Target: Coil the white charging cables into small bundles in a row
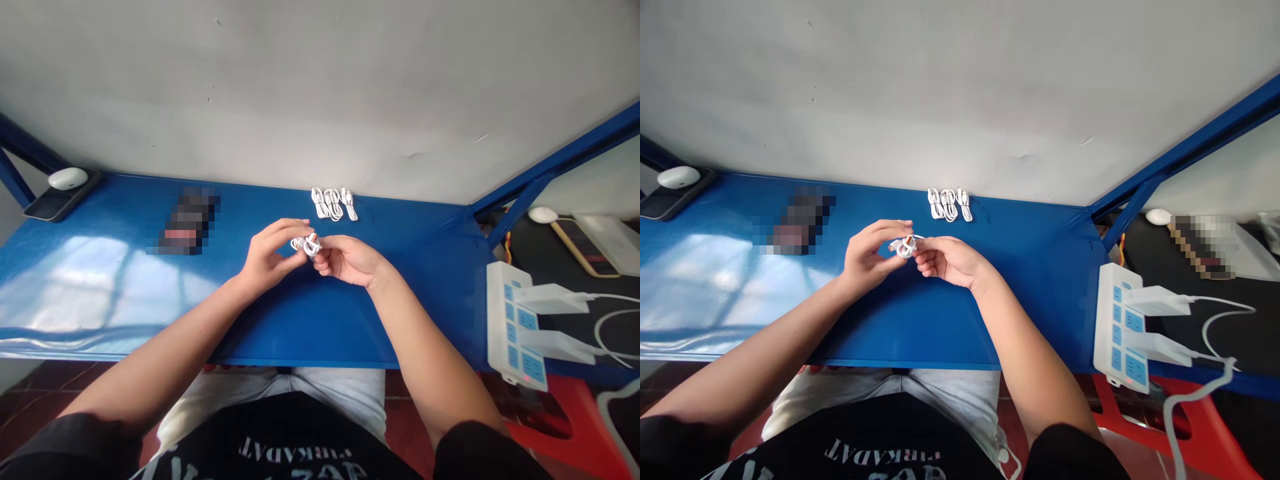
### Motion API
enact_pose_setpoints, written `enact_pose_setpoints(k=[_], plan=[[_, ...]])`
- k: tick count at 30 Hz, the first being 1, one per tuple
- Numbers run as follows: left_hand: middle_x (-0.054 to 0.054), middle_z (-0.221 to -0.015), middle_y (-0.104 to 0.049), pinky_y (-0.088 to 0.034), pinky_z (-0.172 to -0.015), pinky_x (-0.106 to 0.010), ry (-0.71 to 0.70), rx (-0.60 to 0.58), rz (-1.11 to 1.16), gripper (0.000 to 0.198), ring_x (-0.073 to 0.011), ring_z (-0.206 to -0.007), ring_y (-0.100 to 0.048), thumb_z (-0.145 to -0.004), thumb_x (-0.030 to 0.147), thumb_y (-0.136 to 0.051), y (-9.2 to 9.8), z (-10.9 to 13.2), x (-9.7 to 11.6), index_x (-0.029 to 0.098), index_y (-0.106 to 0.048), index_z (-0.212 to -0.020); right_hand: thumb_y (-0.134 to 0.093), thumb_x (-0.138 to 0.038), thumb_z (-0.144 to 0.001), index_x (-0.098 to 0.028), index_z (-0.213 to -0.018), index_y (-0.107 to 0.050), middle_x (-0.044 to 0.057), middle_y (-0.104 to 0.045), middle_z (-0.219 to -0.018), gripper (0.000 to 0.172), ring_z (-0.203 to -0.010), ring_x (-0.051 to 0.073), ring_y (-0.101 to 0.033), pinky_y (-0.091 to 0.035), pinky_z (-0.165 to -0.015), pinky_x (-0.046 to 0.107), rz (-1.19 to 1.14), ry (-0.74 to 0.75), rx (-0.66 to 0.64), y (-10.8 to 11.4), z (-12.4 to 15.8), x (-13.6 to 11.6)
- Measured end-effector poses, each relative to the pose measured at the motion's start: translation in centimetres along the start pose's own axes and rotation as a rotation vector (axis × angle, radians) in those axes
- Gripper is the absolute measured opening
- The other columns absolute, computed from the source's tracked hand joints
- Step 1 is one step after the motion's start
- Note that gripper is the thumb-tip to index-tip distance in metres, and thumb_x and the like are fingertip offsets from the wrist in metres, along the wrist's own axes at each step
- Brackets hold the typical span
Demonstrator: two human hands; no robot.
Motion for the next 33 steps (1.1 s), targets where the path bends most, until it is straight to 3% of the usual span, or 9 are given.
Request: enact_pose_setpoints(k=[5, 8, 13, 16, 19, 23, 26, 30, 33], plan=[[-0.009, -0.106, -0.077, -0.056, -0.096, -0.037, 0.029, -0.021, -0.008, 0.027, -0.0202, -0.099, -0.073, -0.085, 0.024, -0.075, -0.1, 0.3, 0.0, 0.022, -0.076, -0.112, -0.084, -0.033, -0.075, -0.014, -0.08, -0.071, -0.001, -0.059, -0.067, 0.024, -0.062, 0.01, -0.052, -0.042, -0.059, 0.025, 0.133, 0.091, 0.007, 0.3, 0.2, -0.4], [-0.009, -0.102, -0.076, -0.059, -0.084, -0.032, 0.297, -0.009, 0.105, 0.029, -0.0182, -0.09, -0.072, -0.083, 0.029, -0.077, -0.7, 0.4, 0.2, 0.018, -0.077, -0.11, -0.08, -0.034, -0.079, -0.016, -0.087, -0.072, 0.001, -0.064, -0.073, 0.021, -0.065, 0.012, -0.054, -0.044, -0.063, 0.028, 0.432, 0.274, 0.17, 0.2, 0.4, -0.3], [-0.007, -0.093, -0.073, -0.058, -0.068, -0.027, 0.856, 0.067, 0.535, 0.041, -0.0159, -0.078, -0.07, -0.076, 0.034, -0.084, -1.1, 0.0, 0.3, 0.013, -0.074, -0.11, -0.062, -0.026, -0.094, -0.02, -0.083, -0.069, 0.004, -0.069, -0.082, 0.014, -0.072, 0.016, -0.06, -0.049, -0.071, 0.032, 1.117, 0.805, 0.443, -0.7, 0.5, 0.0], [-0.006, -0.089, -0.072, -0.057, -0.068, -0.026, 1.011, 0.058, 0.76, 0.034, -0.0136, -0.075, -0.068, -0.075, 0.033, -0.085, -0.9, -0.5, 0.5, 0.012, -0.075, -0.1, -0.055, -0.02, -0.099, -0.021, -0.088, -0.07, 0.006, -0.071, -0.088, 0.019, -0.084, 0.019, -0.063, -0.052, -0.081, 0.035, 1.311, 1.06, 0.445, -0.9, 0.4, 0.1], [-0.005, -0.086, -0.072, -0.058, -0.07, -0.027, 1.041, 0.104, 0.836, 0.031, -0.0129, -0.075, -0.067, -0.071, 0.029, -0.088, -0.7, -0.8, 0.8, 0.012, -0.074, -0.093, -0.054, -0.019, -0.1, -0.022, -0.091, -0.072, 0.007, -0.074, -0.091, 0.02, -0.089, 0.021, -0.064, -0.052, -0.086, 0.037, 1.39, 1.167, 0.461, -0.7, 0.3, 0.0], [-0.001, -0.083, -0.069, -0.059, -0.071, -0.028, 0.982, 0.24, 0.849, 0.038, -0.0125, -0.075, -0.067, -0.065, 0.023, -0.092, -0.9, -1.0, 1.2, 0.014, -0.071, -0.096, -0.059, -0.021, -0.098, -0.022, -0.087, -0.073, 0.005, -0.075, -0.088, 0.018, -0.083, 0.02, -0.065, -0.053, -0.083, 0.036, 1.297, 1.146, 0.496, -1.1, 0.3, 0.2], [0.0, -0.084, -0.069, -0.059, -0.073, -0.027, 0.909, 0.289, 0.85, 0.042, -0.012, -0.077, -0.067, -0.066, 0.021, -0.091, -1.3, -0.8, 1.3, 0.018, -0.07, -0.103, -0.066, -0.028, -0.093, -0.022, -0.083, -0.073, 0.004, -0.074, -0.085, 0.014, -0.075, 0.018, -0.065, -0.053, -0.072, 0.034, 1.015, 0.994, 0.535, -1.4, 0.2, 0.5], [-0.002, -0.094, -0.072, -0.059, -0.075, -0.028, 0.834, 0.207, 0.849, 0.039, -0.0134, -0.083, -0.069, -0.073, 0.024, -0.087, -1.5, -0.5, 1.0, 0.021, -0.072, -0.109, -0.074, -0.041, -0.085, -0.021, -0.08, -0.071, 0.002, -0.069, -0.074, 0.02, -0.06, 0.015, -0.057, -0.048, -0.058, 0.031, 0.634, 0.615, 0.442, -1.1, 0.1, 0.3], [-0.008, -0.111, -0.073, -0.059, -0.078, -0.034, 0.794, 0.062, 0.827, 0.037, -0.0179, -0.087, -0.071, -0.08, 0.028, -0.082, -1.2, -0.3, 0.8, 0.022, -0.074, -0.115, -0.075, -0.043, -0.083, -0.02, -0.082, -0.071, 0.002, -0.069, -0.077, 0.023, -0.059, 0.013, -0.054, -0.045, -0.059, 0.03, 0.578, 0.414, 0.312, -0.1, 0.2, -0.2]])
Point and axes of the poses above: each hand's wrist, its own z-axis away from the middle knuckle, its own y-axis out of the back of the hand, x = y × z, the point moved 1 cm from there along -z, towards the middle knuckle
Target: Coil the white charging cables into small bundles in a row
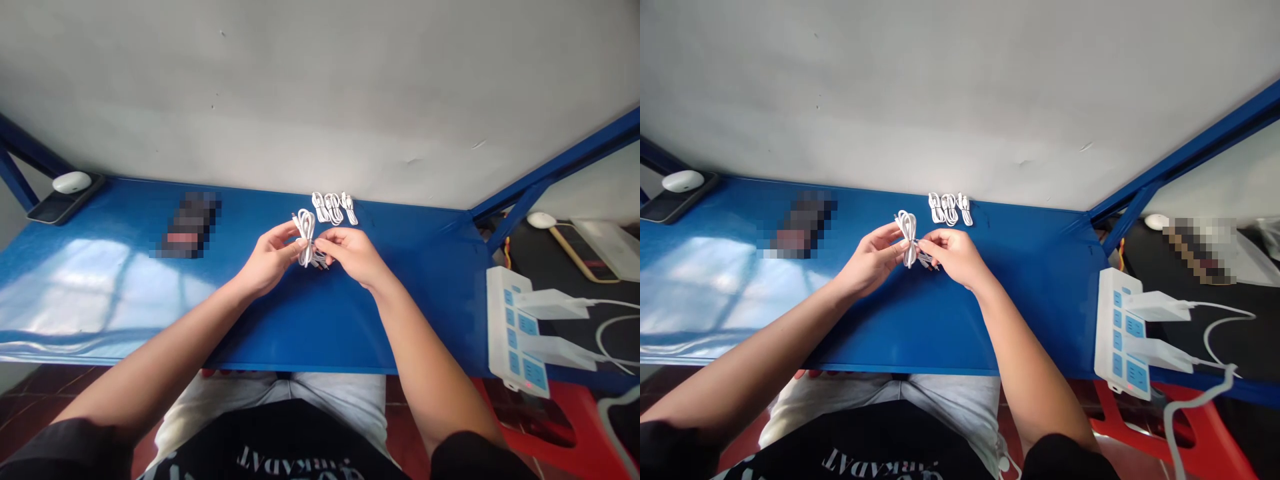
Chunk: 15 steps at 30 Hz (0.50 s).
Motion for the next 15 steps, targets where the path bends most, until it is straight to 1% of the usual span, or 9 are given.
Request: enact_pose_setpoints(k=[1, 3, 5, 7, 9, 11, 15], plan=[[-0.009, -0.113, -0.073, -0.06, -0.079, -0.036, 0.024, -0.053, -0.021, 0.037, -0.0191, -0.087, -0.072, -0.082, 0.03, -0.081, 0.1, 0.0, 0.1, 0.022, -0.074, -0.117, -0.074, -0.043, -0.084, -0.02, -0.083, -0.07, 0.003, -0.07, -0.079, 0.024, -0.061, 0.014, -0.055, -0.046, -0.06, 0.03, 0.022, -0.027, -0.03, 0.4, -0.1, 0.1], [-0.01, -0.11, -0.075, -0.059, -0.08, -0.037, 0.097, -0.155, -0.042, 0.037, -0.0202, -0.086, -0.072, -0.084, 0.031, -0.079, 0.3, 0.1, 0.3, 0.022, -0.075, -0.119, -0.071, -0.043, -0.086, -0.02, -0.086, -0.07, 0.003, -0.07, -0.083, 0.023, -0.067, 0.015, -0.058, -0.046, -0.064, 0.03, 0.099, -0.037, -0.054, 1.0, -0.3, 0.3], [-0.011, -0.105, -0.076, -0.059, -0.08, -0.036, 0.17, -0.234, -0.04, 0.036, -0.0201, -0.084, -0.072, -0.084, 0.03, -0.08, 0.5, 0.2, 0.5, 0.022, -0.076, -0.118, -0.067, -0.041, -0.089, -0.021, -0.087, -0.069, 0.003, -0.071, -0.087, 0.021, -0.075, 0.017, -0.061, -0.047, -0.069, 0.031, 0.19, 0.007, -0.057, 1.4, -0.3, 0.3], [-0.011, -0.106, -0.076, -0.059, -0.078, -0.034, 0.222, -0.29, -0.034, 0.034, -0.0202, -0.085, -0.073, -0.083, 0.029, -0.08, 0.7, 0.3, 0.7, 0.022, -0.077, -0.117, -0.064, -0.038, -0.092, -0.021, -0.088, -0.068, 0.003, -0.072, -0.09, 0.018, -0.082, 0.019, -0.063, -0.047, -0.075, 0.032, 0.279, 0.068, -0.069, 1.7, -0.2, 0.1], [-0.012, -0.111, -0.075, -0.059, -0.078, -0.033, 0.25, -0.327, -0.027, 0.034, -0.0206, -0.087, -0.073, -0.084, 0.029, -0.08, 0.8, 0.3, 0.9, 0.023, -0.077, -0.117, -0.06, -0.036, -0.094, -0.022, -0.088, -0.068, 0.003, -0.072, -0.092, 0.017, -0.086, 0.02, -0.063, -0.047, -0.078, 0.034, 0.36, 0.108, -0.083, 2.0, 0.0, -0.2], [-0.012, -0.114, -0.075, -0.059, -0.078, -0.034, 0.277, -0.35, -0.01, 0.035, -0.0212, -0.089, -0.074, -0.085, 0.03, -0.079, 0.9, 0.3, 0.9, 0.024, -0.076, -0.119, -0.058, -0.035, -0.095, -0.022, -0.087, -0.068, 0.003, -0.072, -0.091, 0.018, -0.084, 0.02, -0.063, -0.046, -0.078, 0.034, 0.423, 0.126, -0.069, 2.5, 0.0, -0.4], [-0.012, -0.106, -0.077, -0.06, -0.08, -0.034, 0.302, -0.353, 0.037, 0.036, -0.0217, -0.088, -0.075, -0.083, 0.033, -0.08, 1.0, 0.3, 1.0, 0.025, -0.075, -0.119, -0.06, -0.037, -0.092, -0.021, -0.084, -0.067, 0.002, -0.07, -0.085, 0.019, -0.076, 0.019, -0.06, -0.045, -0.073, 0.033, 0.497, 0.124, 0.012, 4.1, -0.2, -0.2]])
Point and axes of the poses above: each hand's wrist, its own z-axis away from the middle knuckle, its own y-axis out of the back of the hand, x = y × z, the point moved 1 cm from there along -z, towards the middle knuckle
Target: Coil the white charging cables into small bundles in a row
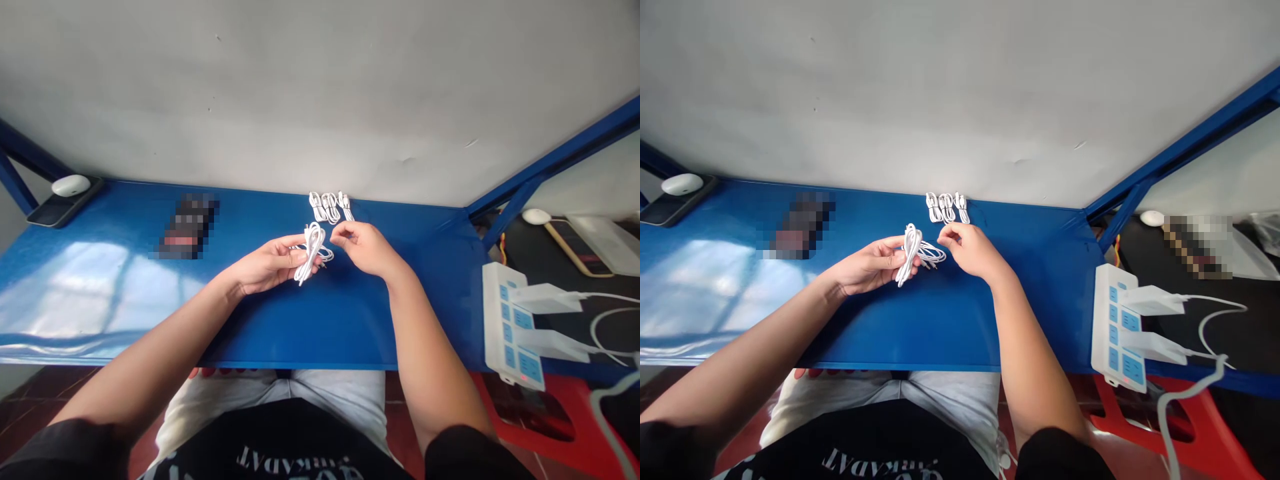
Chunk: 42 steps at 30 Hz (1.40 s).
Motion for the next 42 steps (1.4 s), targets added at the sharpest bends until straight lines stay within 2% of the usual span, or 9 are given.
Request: enact_pose_setpoints(k=[4, 8, 11, 14, 21, 28, 32, 35, 42], plan=[[-0.009, -0.1, -0.078, -0.06, -0.077, -0.033, -0.063, 0.104, -0.014, 0.034, -0.0199, -0.082, -0.075, -0.081, 0.033, -0.082, 0.3, -0.3, 0.2, 0.023, -0.076, -0.114, -0.064, -0.037, -0.087, -0.019, -0.081, -0.07, 0.004, -0.072, -0.084, 0.02, -0.076, 0.019, -0.063, -0.047, -0.074, 0.034, 0.023, -0.031, 0.133, 1.5, -0.4, 1.4], [-0.011, -0.1, -0.078, -0.059, -0.075, -0.032, -0.162, 0.271, -0.123, 0.036, -0.0177, -0.078, -0.073, -0.081, 0.036, -0.082, 1.0, -0.7, 0.0, 0.018, -0.076, -0.111, -0.071, -0.037, -0.079, -0.017, -0.08, -0.074, 0.008, -0.075, -0.081, 0.02, -0.075, 0.022, -0.067, -0.05, -0.07, 0.034, 0.015, -0.168, 0.462, 3.2, -0.9, 3.5], [-0.012, -0.103, -0.079, -0.059, -0.08, -0.035, -0.277, 0.322, -0.454, 0.032, -0.0209, -0.086, -0.075, -0.084, 0.037, -0.078, 1.4, -0.5, -0.3, 0.017, -0.076, -0.108, -0.072, -0.035, -0.075, -0.016, -0.075, -0.074, 0.01, -0.075, -0.078, 0.019, -0.071, 0.023, -0.068, -0.05, -0.067, 0.034, 0.053, -0.296, 0.694, 4.0, -1.4, 5.4], [-0.01, -0.111, -0.078, -0.058, -0.089, -0.037, -0.426, 0.202, -0.92, 0.025, -0.0226, -0.098, -0.074, -0.091, 0.032, -0.07, 0.9, 0.1, -0.4, 0.021, -0.077, -0.113, -0.071, -0.03, -0.075, -0.016, -0.072, -0.074, 0.01, -0.076, -0.077, 0.015, -0.07, 0.023, -0.069, -0.052, -0.069, 0.035, 0.119, -0.356, 0.776, 4.2, -1.9, 7.1], [-0.009, -0.104, -0.079, -0.057, -0.089, -0.037, -0.506, -0.101, -1.258, 0.023, -0.0223, -0.099, -0.074, -0.097, 0.022, -0.06, 0.7, 0.2, -0.6, 0.025, -0.08, -0.107, -0.068, -0.028, -0.073, -0.018, -0.074, -0.074, 0.01, -0.077, -0.079, 0.012, -0.076, 0.027, -0.071, -0.054, -0.075, 0.038, 0.199, -0.432, 0.843, 4.2, -2.5, 9.1], [-0.012, -0.12, -0.07, -0.051, -0.098, -0.049, -0.498, 0.127, -1.491, 0.019, -0.0282, -0.113, -0.062, -0.094, 0.026, -0.063, 1.3, -0.2, -1.5, 0.027, -0.081, -0.1, -0.069, -0.025, -0.073, -0.016, -0.084, -0.077, 0.011, -0.078, -0.086, 0.016, -0.078, 0.026, -0.071, -0.055, -0.078, 0.039, 0.185, -0.444, 0.813, 4.2, -2.6, 8.9], [-0.014, -0.147, -0.056, -0.04, -0.113, -0.057, -0.478, 0.169, -1.463, 0.044, -0.0346, -0.138, -0.046, -0.086, 0.031, -0.074, 1.7, -0.3, -1.3, 0.025, -0.068, -0.129, -0.059, -0.021, -0.079, -0.014, -0.091, -0.078, 0.011, -0.077, -0.089, 0.024, -0.083, 0.025, -0.07, -0.054, -0.084, 0.038, 0.241, -0.289, 0.823, 3.5, -2.6, 7.7], [-0.016, -0.145, -0.058, -0.043, -0.112, -0.053, -0.357, 0.144, -1.363, 0.071, -0.0339, -0.135, -0.053, -0.082, 0.037, -0.077, 2.4, -0.5, -1.1, 0.021, -0.052, -0.146, -0.06, -0.024, -0.082, -0.013, -0.098, -0.079, 0.012, -0.077, -0.098, 0.027, -0.085, 0.024, -0.068, -0.054, -0.087, 0.038, 0.299, -0.123, 0.739, 2.1, -3.0, 6.8], [-0.016, -0.136, -0.065, -0.043, -0.106, -0.053, -0.222, 0.198, -1.451, 0.055, -0.0351, -0.126, -0.059, -0.084, 0.042, -0.073, 1.7, -0.4, -1.3, 0.02, -0.062, -0.133, -0.062, -0.026, -0.086, -0.017, -0.108, -0.079, 0.012, -0.076, -0.115, 0.029, -0.1, 0.026, -0.067, -0.048, -0.097, 0.041, 0.367, -0.038, 0.5, 0.2, -3.7, 6.3]])
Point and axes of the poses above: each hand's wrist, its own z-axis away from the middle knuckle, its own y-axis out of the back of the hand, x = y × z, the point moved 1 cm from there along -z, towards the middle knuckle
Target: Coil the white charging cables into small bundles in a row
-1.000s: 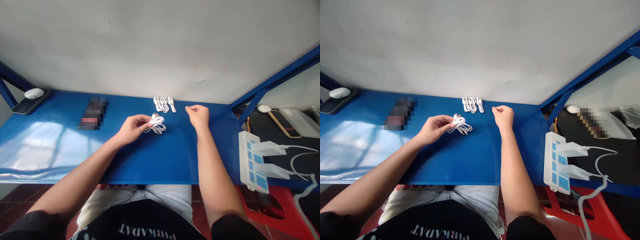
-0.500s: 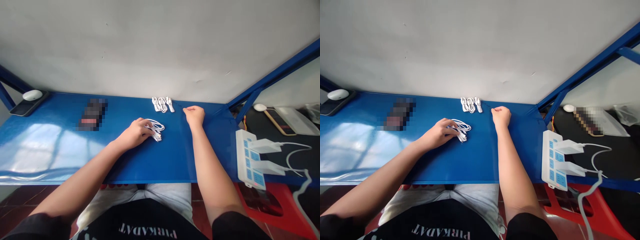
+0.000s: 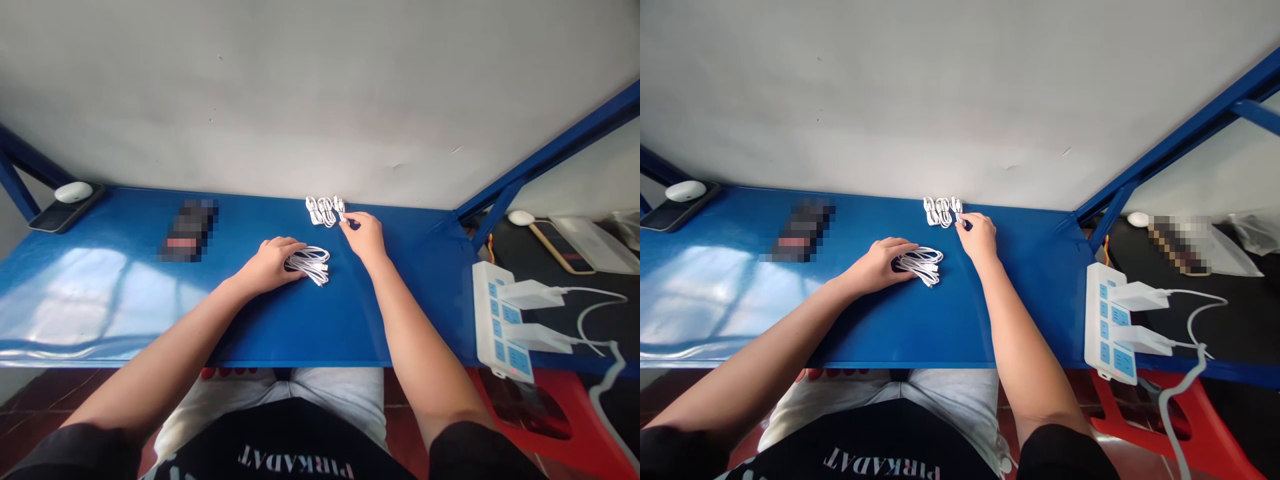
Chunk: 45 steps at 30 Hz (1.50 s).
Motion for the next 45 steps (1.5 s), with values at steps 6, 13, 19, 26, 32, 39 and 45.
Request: enact_pose_setpoints(k=[6, 13, 19, 26, 32, 39, 45], plan=[[-0.014, -0.134, -0.063, -0.04, -0.104, -0.054, 0.081, -0.004, -0.026, 0.063, -0.0368, -0.125, -0.056, -0.078, 0.041, -0.075, -0.1, 0.5, 1.4, 0.022, -0.055, -0.135, -0.069, -0.032, -0.082, -0.022, -0.096, -0.078, 0.008, -0.079, -0.097, 0.019, -0.09, 0.027, -0.067, -0.043, -0.094, 0.044, 0.097, -0.163, 0.036, 0.6, 0.0, 0.0], [-0.015, -0.153, -0.049, -0.03, -0.113, -0.057, -0.009, -0.111, -0.008, 0.08, -0.0393, -0.141, -0.041, -0.08, 0.045, -0.075, 0.3, 0.5, 0.7, 0.025, -0.044, -0.151, -0.067, -0.03, -0.082, -0.022, -0.081, -0.074, 0.005, -0.077, -0.084, 0.011, -0.085, 0.026, -0.068, -0.04, -0.094, 0.043, 0.151, -0.234, 0.132, 0.8, -0.1, -0.4], [-0.014, -0.156, -0.045, -0.027, -0.118, -0.054, -0.047, -0.129, 0.082, 0.092, -0.0374, -0.146, -0.038, -0.077, 0.043, -0.079, 0.4, 0.6, 0.5, 0.028, -0.036, -0.157, -0.069, -0.027, -0.078, -0.019, -0.081, -0.077, 0.007, -0.078, -0.082, 0.012, -0.072, 0.023, -0.07, -0.05, -0.076, 0.036, -0.054, -0.296, 0.273, 1.3, 0.0, 0.1], [-0.013, -0.154, -0.046, -0.029, -0.118, -0.054, -0.169, -0.135, 0.11, 0.079, -0.0368, -0.144, -0.038, -0.076, 0.044, -0.082, 0.8, 0.5, 0.5, 0.029, -0.051, -0.148, -0.071, -0.031, -0.077, -0.013, -0.085, -0.078, 0.01, -0.078, -0.081, 0.021, -0.071, 0.023, -0.071, -0.054, -0.071, 0.035, -0.34, -0.274, 0.406, 1.4, 0.1, -0.1], [-0.009, -0.145, -0.055, -0.026, -0.117, -0.056, -0.268, -0.059, 0.03, 0.021, -0.0361, -0.139, -0.042, -0.086, 0.042, -0.075, 0.4, 0.4, 1.0, 0.027, -0.077, -0.099, -0.073, -0.033, -0.078, -0.013, -0.083, -0.078, 0.007, -0.076, -0.076, 0.021, -0.066, 0.019, -0.066, -0.053, -0.069, 0.034, -0.41, -0.185, 0.459, 1.8, 0.7, -1.7], [-0.013, -0.147, -0.054, -0.032, -0.115, -0.057, -0.187, -0.018, 0.085, 0.047, -0.0375, -0.139, -0.043, -0.079, 0.052, -0.079, 0.6, 0.5, 1.6, 0.024, -0.069, -0.116, -0.077, -0.036, -0.077, -0.016, -0.08, -0.077, 0.004, -0.074, -0.073, 0.02, -0.067, 0.019, -0.067, -0.054, -0.07, 0.034, -0.567, -0.118, 0.41, 1.8, 1.2, -2.9], [-0.012, -0.129, -0.068, -0.042, -0.111, -0.048, 0.015, 0.362, 0.355, 0.047, -0.0288, -0.126, -0.06, -0.085, 0.047, -0.076, 1.0, 0.1, 1.6, 0.022, -0.065, -0.123, -0.083, -0.036, -0.074, -0.022, -0.078, -0.079, 0.003, -0.077, -0.078, 0.015, -0.076, 0.02, -0.071, -0.057, -0.079, 0.037, -0.895, -0.076, 0.094, 1.6, 2.8, -6.0]])
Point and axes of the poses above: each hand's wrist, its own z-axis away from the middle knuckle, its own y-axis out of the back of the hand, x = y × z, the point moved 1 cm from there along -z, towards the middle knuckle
